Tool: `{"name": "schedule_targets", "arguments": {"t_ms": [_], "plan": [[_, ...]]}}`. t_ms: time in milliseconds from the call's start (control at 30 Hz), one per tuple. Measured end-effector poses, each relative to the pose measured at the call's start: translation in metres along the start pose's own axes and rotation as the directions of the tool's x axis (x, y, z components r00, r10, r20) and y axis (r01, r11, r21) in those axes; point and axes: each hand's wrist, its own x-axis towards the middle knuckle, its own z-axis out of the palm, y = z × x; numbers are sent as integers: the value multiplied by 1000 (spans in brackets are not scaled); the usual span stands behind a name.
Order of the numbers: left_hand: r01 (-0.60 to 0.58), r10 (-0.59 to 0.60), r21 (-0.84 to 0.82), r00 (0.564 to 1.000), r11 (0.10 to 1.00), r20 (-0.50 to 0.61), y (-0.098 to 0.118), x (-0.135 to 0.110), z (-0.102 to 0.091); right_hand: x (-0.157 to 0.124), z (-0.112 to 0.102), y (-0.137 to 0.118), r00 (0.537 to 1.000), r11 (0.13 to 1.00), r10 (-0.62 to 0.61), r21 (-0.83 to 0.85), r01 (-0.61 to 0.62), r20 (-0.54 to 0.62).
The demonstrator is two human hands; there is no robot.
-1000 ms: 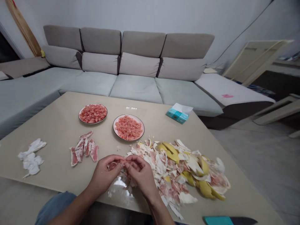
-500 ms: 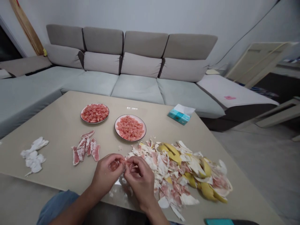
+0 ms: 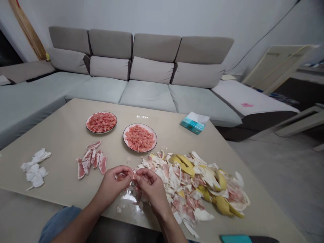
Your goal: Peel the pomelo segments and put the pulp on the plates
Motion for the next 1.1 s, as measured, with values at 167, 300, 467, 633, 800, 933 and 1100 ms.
{"name": "schedule_targets", "arguments": {"t_ms": [167, 300, 467, 633, 800, 933, 1100], "plan": [[95, -93, -110, 995, 989, 25, 0, 0, 1, -3, 0, -5, 996, 995, -76, -66, 73, -49], [164, -141, -183, 981, 969, 134, 4, -1, -2, -7, 0, -9, 983, 968, -165, -204, 146, -78], [179, -135, -222, 971, 958, 199, 0, -1, -2, -8, 0, -7, 973, 927, -224, -321, 193, -62], [119, -93, -165, 983, 979, 157, -5, 4, -3, -8, -1, -3, 944, 855, -330, -430, 291, -17], [143, -118, -173, 982, 975, 148, -1, 2, -6, -8, -4, -4, 964, 912, -264, -337, 234, -44], [192, -153, -214, 970, 958, 189, -2, 2, -8, -10, -6, -6, 974, 955, -210, -231, 185, -85], [202, -151, -206, 959, 957, 240, -6, 4, -11, -13, -6, 1, 973, 975, -194, -133, 177, -125]]}}
